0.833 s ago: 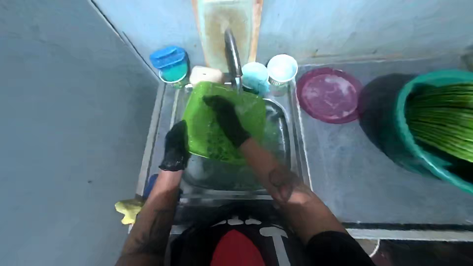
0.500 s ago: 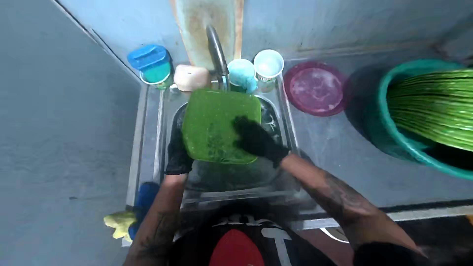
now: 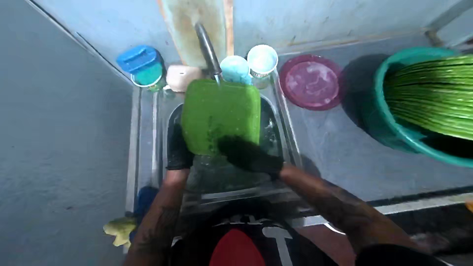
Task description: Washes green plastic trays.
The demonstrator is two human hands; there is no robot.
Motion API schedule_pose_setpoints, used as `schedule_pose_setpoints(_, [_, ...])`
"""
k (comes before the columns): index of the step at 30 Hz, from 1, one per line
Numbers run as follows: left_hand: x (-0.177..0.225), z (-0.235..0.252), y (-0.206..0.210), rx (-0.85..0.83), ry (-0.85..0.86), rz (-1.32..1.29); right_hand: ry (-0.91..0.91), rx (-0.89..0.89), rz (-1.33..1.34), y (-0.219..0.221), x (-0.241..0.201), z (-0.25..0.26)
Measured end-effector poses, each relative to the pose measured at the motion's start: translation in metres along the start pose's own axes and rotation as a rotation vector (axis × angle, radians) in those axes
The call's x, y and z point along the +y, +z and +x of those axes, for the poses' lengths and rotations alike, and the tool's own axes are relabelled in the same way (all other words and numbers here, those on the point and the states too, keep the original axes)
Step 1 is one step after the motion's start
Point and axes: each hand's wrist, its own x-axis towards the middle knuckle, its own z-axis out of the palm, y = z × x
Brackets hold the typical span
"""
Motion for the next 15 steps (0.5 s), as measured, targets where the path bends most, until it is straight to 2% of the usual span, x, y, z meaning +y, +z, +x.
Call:
schedule_pose_setpoints(2, [0.002,0.0,-0.006,0.028,-0.015,-0.172,0.136,0.088,-0.07,-0.017,0.037,-0.015])
schedule_pose_setpoints(3, [0.003,-0.003,-0.008,-0.022,-0.01,-0.248,0.228,0.119,-0.143,-0.025,0.052,-0.012])
schedule_pose_setpoints(5, [0.003,-0.008,-0.007,-0.158,0.053,-0.225,0.332,0.205,-0.249,-0.029,0.073,0.008])
schedule_pose_setpoints(6, [0.002,-0.009,-0.002,-0.157,0.057,-0.165,0.357,0.223,-0.256,-0.028,0.073,0.02])
schedule_pose_setpoints(9, [0.004,-0.011,0.013,-0.049,-0.045,-0.087,0.25,0.172,-0.132,-0.01,0.039,0.043])
schedule_pose_setpoints(12, [-0.001,-0.004,-0.001,-0.038,0.014,0.002,0.081,0.06,-0.043,0.0,0.007,0.023])
schedule_pose_setpoints(15, [0.003,-0.003,-0.016,0.022,0.015,-0.05,0.125,-0.031,-0.026,-0.017,0.027,-0.005])
